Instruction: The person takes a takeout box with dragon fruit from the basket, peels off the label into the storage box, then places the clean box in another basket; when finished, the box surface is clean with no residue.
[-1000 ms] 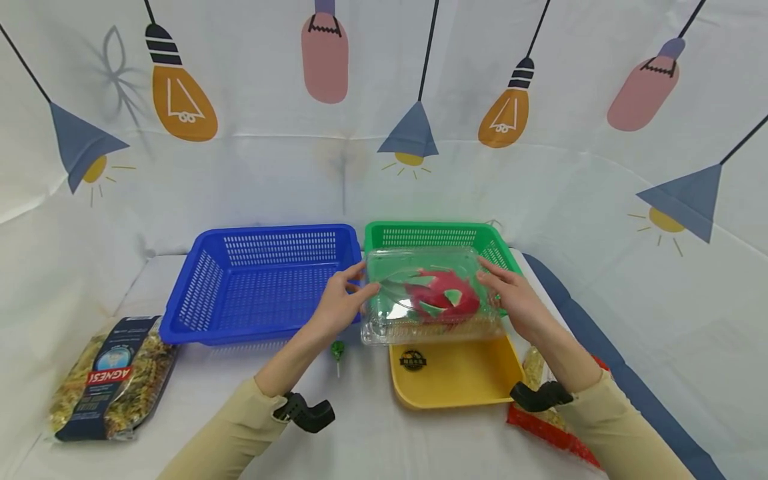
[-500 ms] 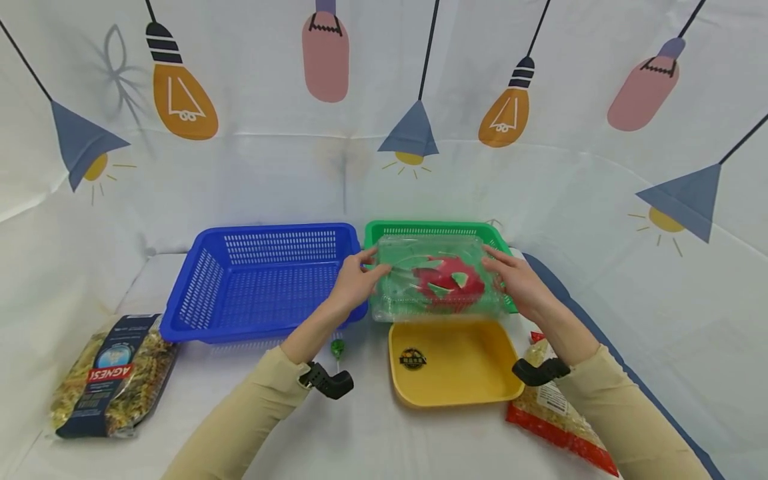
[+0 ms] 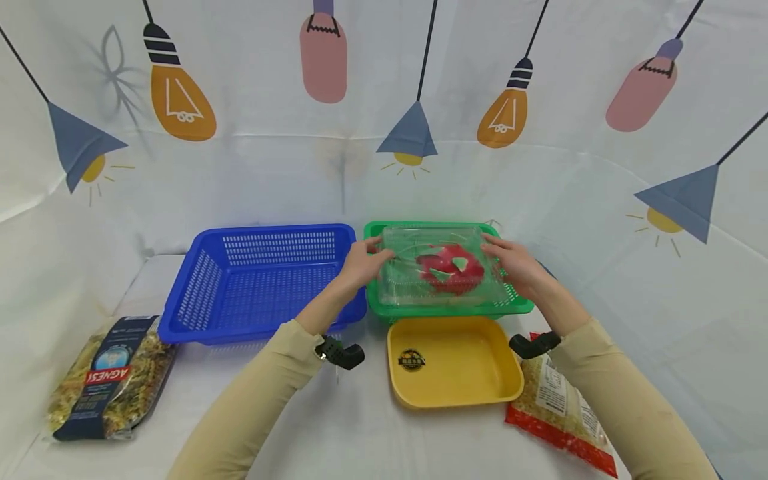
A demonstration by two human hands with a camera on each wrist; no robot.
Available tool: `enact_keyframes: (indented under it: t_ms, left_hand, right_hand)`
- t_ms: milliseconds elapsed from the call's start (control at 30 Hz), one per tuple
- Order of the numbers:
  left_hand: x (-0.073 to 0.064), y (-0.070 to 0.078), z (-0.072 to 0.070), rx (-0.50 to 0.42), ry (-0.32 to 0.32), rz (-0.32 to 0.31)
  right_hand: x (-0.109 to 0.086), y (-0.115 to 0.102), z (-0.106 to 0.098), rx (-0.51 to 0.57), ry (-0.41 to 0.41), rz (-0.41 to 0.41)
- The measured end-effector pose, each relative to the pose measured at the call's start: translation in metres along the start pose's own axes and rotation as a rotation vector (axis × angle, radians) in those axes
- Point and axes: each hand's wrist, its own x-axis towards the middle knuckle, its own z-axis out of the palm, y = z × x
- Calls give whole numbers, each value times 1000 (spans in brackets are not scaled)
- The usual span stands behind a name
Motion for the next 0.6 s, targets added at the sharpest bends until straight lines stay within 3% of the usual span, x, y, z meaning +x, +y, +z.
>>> enact_keyframes:
  t_ms: [400, 600]
  left_hand:
    - [28, -6, 0, 25, -78, -97]
    - [37, -6, 5, 112, -152, -114]
  right_hand:
    - [30, 6, -12, -61, -43, 56]
    - [41, 16, -19, -108, -90, 100]
